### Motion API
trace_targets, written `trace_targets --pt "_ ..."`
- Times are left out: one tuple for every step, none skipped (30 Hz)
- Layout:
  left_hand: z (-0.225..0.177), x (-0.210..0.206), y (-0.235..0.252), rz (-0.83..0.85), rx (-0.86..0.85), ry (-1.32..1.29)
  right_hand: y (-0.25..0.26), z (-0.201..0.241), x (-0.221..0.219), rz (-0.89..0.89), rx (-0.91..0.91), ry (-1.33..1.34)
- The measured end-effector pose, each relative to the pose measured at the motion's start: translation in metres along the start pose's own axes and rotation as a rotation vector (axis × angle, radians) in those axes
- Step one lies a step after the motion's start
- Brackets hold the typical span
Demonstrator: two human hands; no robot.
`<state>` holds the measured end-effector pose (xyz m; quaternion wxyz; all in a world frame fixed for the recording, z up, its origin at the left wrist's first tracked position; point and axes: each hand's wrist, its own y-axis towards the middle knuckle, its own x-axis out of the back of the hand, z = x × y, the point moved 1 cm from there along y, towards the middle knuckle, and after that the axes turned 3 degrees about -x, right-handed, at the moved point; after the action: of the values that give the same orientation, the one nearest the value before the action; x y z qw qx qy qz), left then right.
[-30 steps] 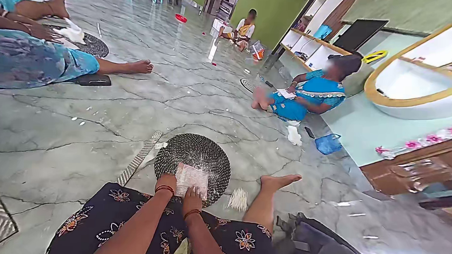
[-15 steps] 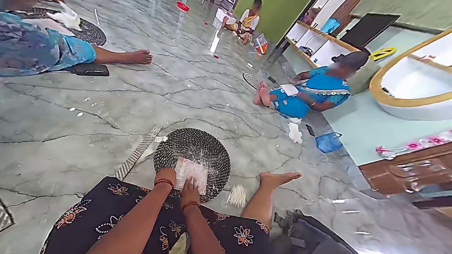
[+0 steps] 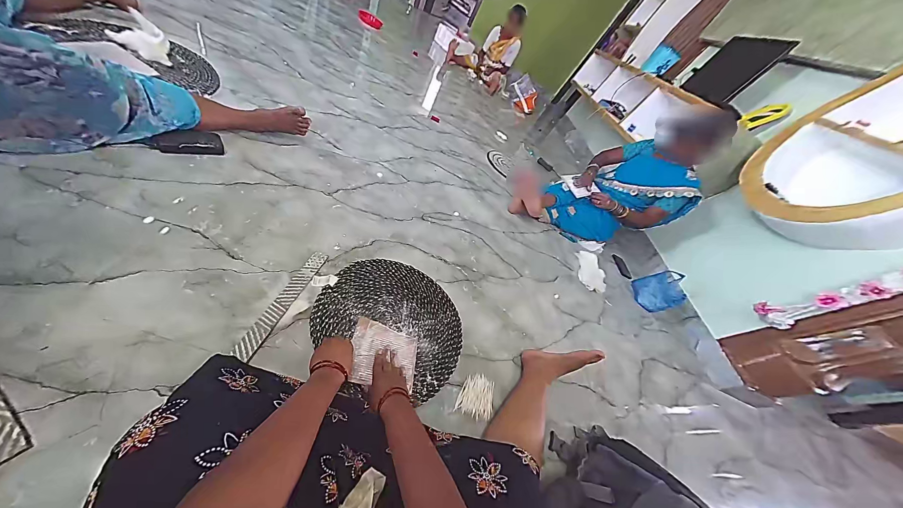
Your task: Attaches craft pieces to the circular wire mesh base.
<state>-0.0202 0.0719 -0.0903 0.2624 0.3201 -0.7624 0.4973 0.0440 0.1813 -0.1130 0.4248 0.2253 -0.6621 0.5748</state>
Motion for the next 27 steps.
trace_targets --pt "-0.001 -0.001 -0.001 0.005 0.005 0.0 -0.002 0.001 -0.004 -0.021 -0.009 0.022" --pt "-0.001 -0.003 -0.001 0.008 0.005 0.011 -0.005 0.002 -0.007 -0.038 -0.021 0.045" --pt "-0.002 -0.004 -0.001 0.006 0.004 0.025 -0.008 0.003 -0.01 -0.059 -0.035 0.061" --pt "-0.002 -0.005 -0.002 0.002 0.0 0.034 -0.012 0.003 -0.012 -0.081 -0.049 0.075" --pt "-0.003 -0.006 -0.003 -0.003 -0.006 0.038 -0.017 0.004 -0.013 -0.099 -0.062 0.09" --pt "-0.002 -0.006 -0.004 -0.007 -0.009 0.043 -0.02 0.007 -0.013 -0.106 -0.071 0.099" --pt "-0.002 -0.005 -0.005 -0.011 -0.011 0.045 -0.021 0.009 -0.012 -0.108 -0.075 0.093" --pt "0.0 -0.005 -0.006 -0.014 -0.014 0.043 -0.021 0.009 -0.01 -0.113 -0.074 0.082" --pt "0.001 -0.004 -0.005 -0.013 -0.019 0.046 -0.018 0.009 -0.007 -0.118 -0.066 0.062" --pt "0.002 -0.005 -0.005 -0.011 -0.024 0.046 -0.015 0.006 -0.004 -0.105 -0.054 0.033" --pt "0.003 -0.005 -0.004 -0.011 -0.025 0.046 -0.012 0.002 0.0 -0.078 -0.04 0.007" --pt "0.004 -0.004 -0.004 -0.012 -0.024 0.051 -0.008 -0.001 0.002 -0.044 -0.031 -0.015" --pt "0.004 -0.003 -0.003 -0.015 -0.018 0.056 -0.004 -0.004 0.004 -0.019 -0.02 -0.025" --pt "0.003 -0.002 -0.002 -0.02 -0.008 0.054 -0.001 -0.005 0.004 -0.01 -0.009 -0.026" --pt "0.002 -0.001 -0.002 -0.022 0.004 0.047 0.0 -0.005 0.002 -0.014 -0.002 -0.015" --pt "0.0 0.0 -0.003 -0.023 0.013 0.032 0.0 -0.005 -0.001 -0.028 -0.004 0.001" --pt "-0.001 -0.001 -0.002 -0.018 0.02 0.027 -0.001 -0.004 -0.006 -0.053 -0.011 0.026" --pt "-0.002 -0.001 -0.002 -0.013 0.024 0.024 -0.003 -0.001 -0.011 -0.072 -0.026 0.05" --pt "-0.002 -0.002 -0.002 -0.011 0.025 0.025 -0.005 0.001 -0.016 -0.088 -0.044 0.072" --pt "-0.002 -0.003 -0.001 -0.014 0.027 0.026 -0.008 0.004 -0.02 -0.1 -0.06 0.095" --pt "-0.002 -0.004 -0.001 -0.019 0.03 0.024 -0.01 0.005 -0.022 -0.109 -0.07 0.114" --pt "-0.001 -0.005 -0.002 -0.019 0.03 0.022 -0.012 0.006 -0.024 -0.116 -0.078 0.117" --pt "0.0 -0.007 -0.002 -0.02 0.022 0.024 -0.016 0.007 -0.025 -0.123 -0.084 0.116" --pt "0.001 -0.009 -0.004 -0.021 0.013 0.03 -0.019 0.009 -0.025 -0.13 -0.09 0.115" --pt "0.003 -0.01 -0.006 -0.025 0.009 0.03 -0.022 0.01 -0.024 -0.124 -0.095 0.116" --pt "0.003 -0.011 -0.01 -0.03 0.005 0.03 -0.024 0.011 -0.023 -0.115 -0.096 0.113" --pt "0.003 -0.013 -0.016 -0.032 0.0 0.034 -0.026 0.011 -0.022 -0.117 -0.092 0.103"
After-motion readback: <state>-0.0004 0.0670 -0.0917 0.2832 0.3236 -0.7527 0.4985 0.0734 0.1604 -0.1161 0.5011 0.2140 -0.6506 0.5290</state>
